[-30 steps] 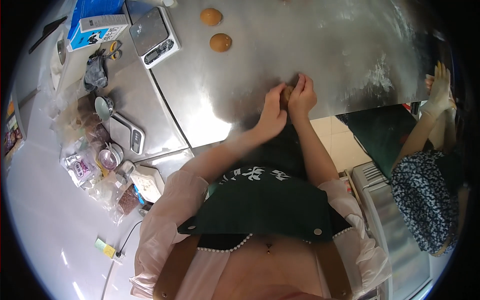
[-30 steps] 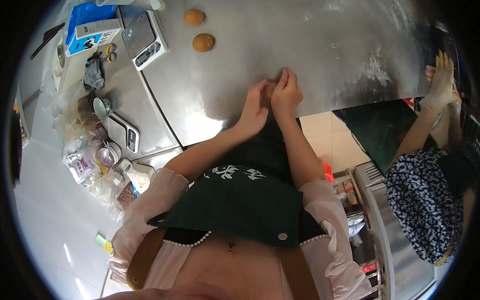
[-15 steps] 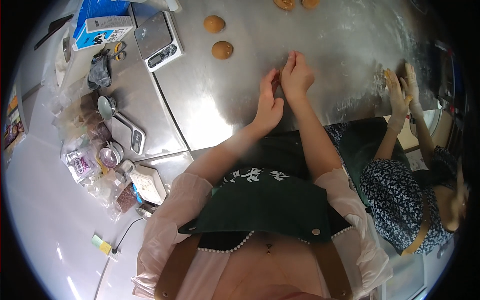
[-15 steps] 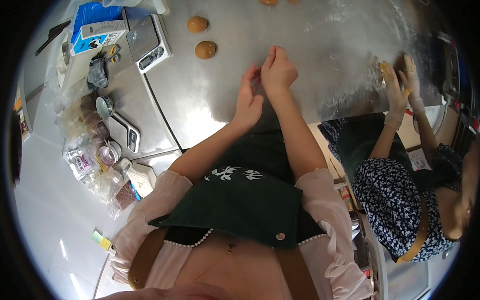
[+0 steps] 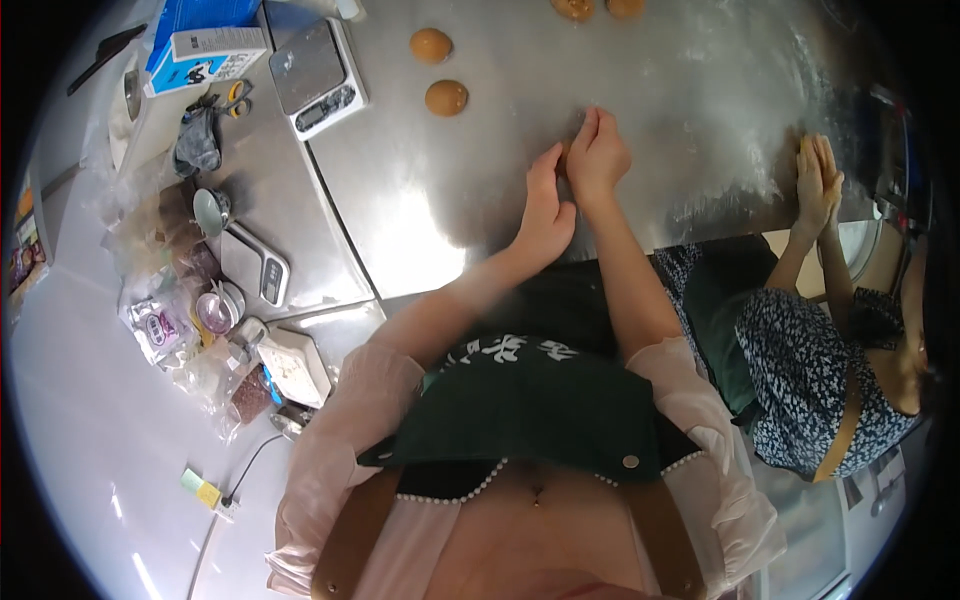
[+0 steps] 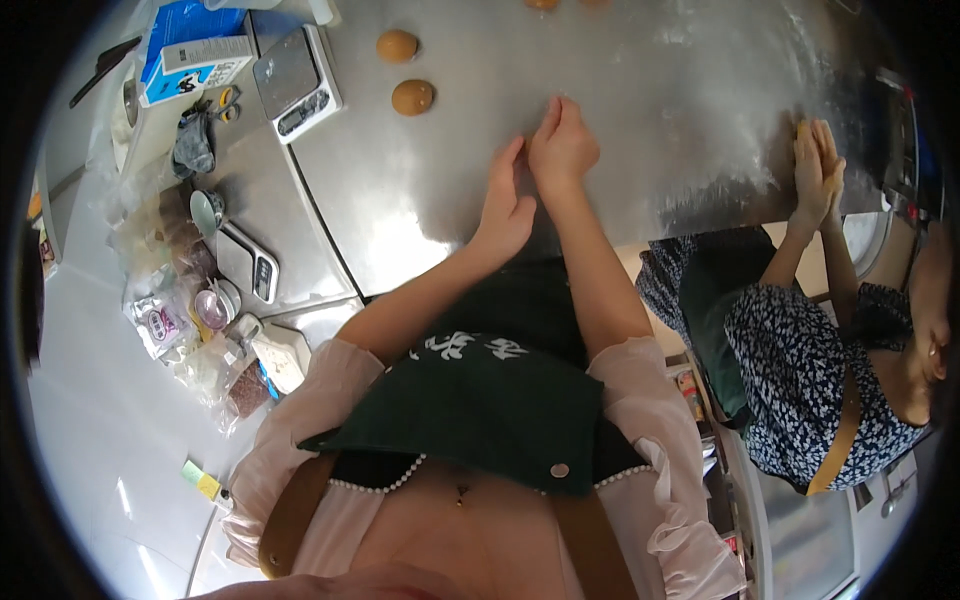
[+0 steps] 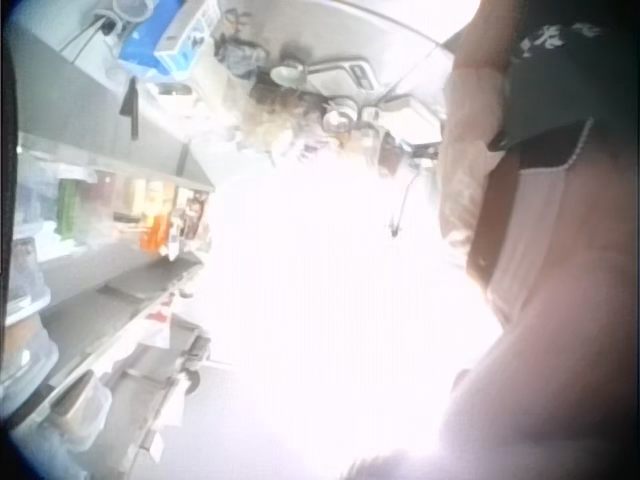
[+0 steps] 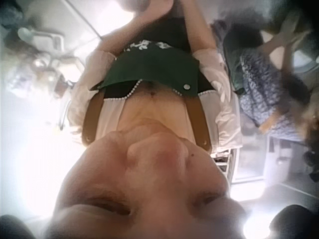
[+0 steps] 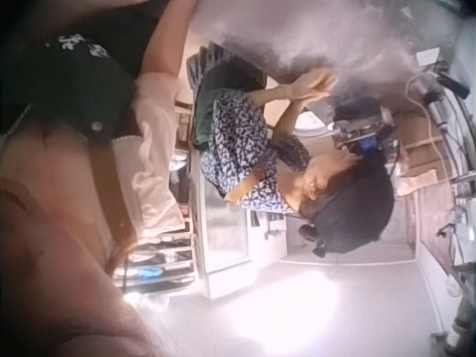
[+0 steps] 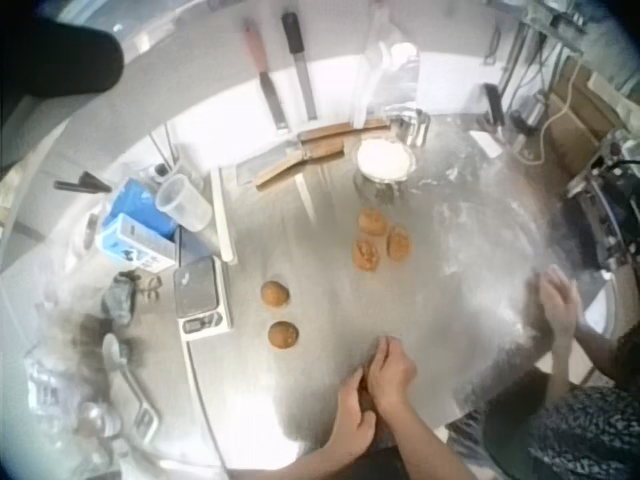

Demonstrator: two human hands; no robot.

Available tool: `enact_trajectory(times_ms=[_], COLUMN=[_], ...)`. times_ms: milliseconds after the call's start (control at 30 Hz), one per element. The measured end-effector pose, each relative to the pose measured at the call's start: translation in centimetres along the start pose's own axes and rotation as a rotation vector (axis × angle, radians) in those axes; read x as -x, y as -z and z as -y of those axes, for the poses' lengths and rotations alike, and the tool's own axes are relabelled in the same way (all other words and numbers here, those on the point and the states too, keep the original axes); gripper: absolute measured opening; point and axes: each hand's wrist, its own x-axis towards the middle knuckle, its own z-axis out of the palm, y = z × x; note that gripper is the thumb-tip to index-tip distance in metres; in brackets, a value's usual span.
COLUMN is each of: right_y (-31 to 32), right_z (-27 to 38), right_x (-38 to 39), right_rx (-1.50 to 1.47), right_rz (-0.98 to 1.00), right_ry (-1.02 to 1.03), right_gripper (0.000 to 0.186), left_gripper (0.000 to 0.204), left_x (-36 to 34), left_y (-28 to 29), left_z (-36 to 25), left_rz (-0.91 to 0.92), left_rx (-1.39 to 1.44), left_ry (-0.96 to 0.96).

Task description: Rolling and shaping pieces of dough into balls on a metal table.

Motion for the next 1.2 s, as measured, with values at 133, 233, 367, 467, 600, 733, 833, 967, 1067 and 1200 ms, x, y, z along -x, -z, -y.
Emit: enact_trajectory(times_ms=[133,233,367,467,600,733,833,967,1067,1200], right_y=[-0.2,-0.4,0.8,0.6,0.4,0.4,1.7,1.4,0.9,1.7], right_z=[-1.1,-1.2,-0.2,-0.5,-2.0,-1.7,-0.1,-1.6,-2.4,-2.6], right_x=[-0.3,0.2,0.9,0.9,2.2,1.6,1.7,3.2,2.6,4.5], right_rx=[0.126,0.107,-0.073,0.06,0.116,0.061,-0.073,0.073,0.113,-0.008], right_rz=[0.03,-0.01,-0.04,0.027,-0.01,0.016,0.012,0.047,0.059,0.035], right_ry=[0.08,0.119,-0.031,-0.014,0.052,-0.016,-0.099,-0.096,-0.03,-0.066], right_gripper=[0.018,0.018,0.017,0.017,0.018,0.019,0.019,0.021,0.022,0.022], left_gripper=[0.068,0.068,0.069,0.07,0.068,0.067,0.067,0.069,0.069,0.071], left_x=[-1.2,-2.6,0.1,2.1,1.1,-0.4,1.2,2.9,0.3,1.2], left_y=[1.1,1.7,1.5,0.0,0.5,1.1,0.9,0.2,0.7,0.9], left_z=[0.0,1.9,0.0,-0.6,0.0,1.0,-0.6,-0.7,0.5,0.5], left_rz=[0.015,0.107,0.138,0.049,0.023,0.116,0.136,0.065,0.102,0.231], left_rx=[-0.195,-0.028,-0.189,-0.125,-0.194,-0.145,-0.157,-0.108,-0.177,-0.196], left_ry=[0.079,0.148,0.086,-0.008,0.047,0.148,0.107,0.042,0.139,0.152])
